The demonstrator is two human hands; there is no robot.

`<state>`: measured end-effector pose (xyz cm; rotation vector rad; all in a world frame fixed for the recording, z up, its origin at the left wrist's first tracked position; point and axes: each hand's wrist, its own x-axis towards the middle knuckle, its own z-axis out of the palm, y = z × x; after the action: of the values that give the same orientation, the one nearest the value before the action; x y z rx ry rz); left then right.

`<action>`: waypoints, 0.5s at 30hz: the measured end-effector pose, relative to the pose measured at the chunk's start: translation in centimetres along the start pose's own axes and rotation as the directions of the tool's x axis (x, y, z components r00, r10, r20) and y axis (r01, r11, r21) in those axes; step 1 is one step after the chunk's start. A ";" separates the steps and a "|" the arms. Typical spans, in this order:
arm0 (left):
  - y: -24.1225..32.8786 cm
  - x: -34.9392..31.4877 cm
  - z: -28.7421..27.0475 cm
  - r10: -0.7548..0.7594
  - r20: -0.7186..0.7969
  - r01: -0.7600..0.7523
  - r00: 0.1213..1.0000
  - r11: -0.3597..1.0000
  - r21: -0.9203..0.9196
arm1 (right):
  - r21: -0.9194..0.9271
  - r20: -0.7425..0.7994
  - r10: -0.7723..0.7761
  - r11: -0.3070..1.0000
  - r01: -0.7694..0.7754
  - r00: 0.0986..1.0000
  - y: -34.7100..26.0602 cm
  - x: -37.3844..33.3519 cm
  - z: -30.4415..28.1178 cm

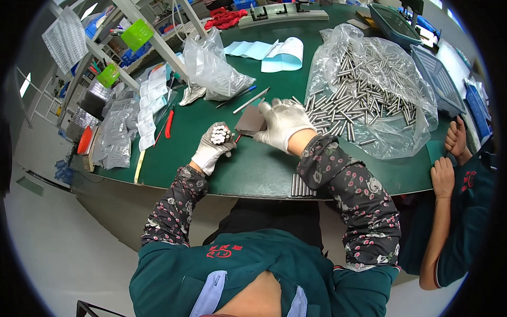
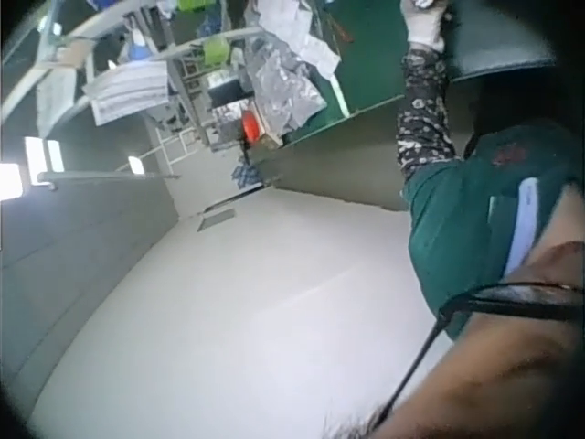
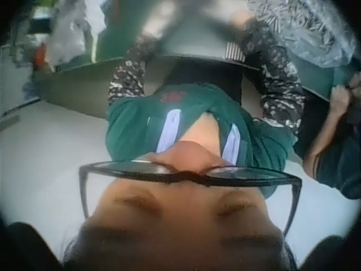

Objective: Arranging small cylindrical metal pins into a metal template block for manufacturing.

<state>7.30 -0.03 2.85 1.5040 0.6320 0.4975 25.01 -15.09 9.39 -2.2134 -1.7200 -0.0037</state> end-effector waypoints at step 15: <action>-1.7 0.5 -0.5 0.077 0.133 -0.053 0.988 0.982 -0.181 | -0.007 -0.165 0.012 1.000 -0.013 0.986 -2.1 1.6 2.1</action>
<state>7.23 0.67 1.15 1.3802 0.4191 0.4812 23.03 -12.63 8.32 -2.1633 -1.6190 -0.1867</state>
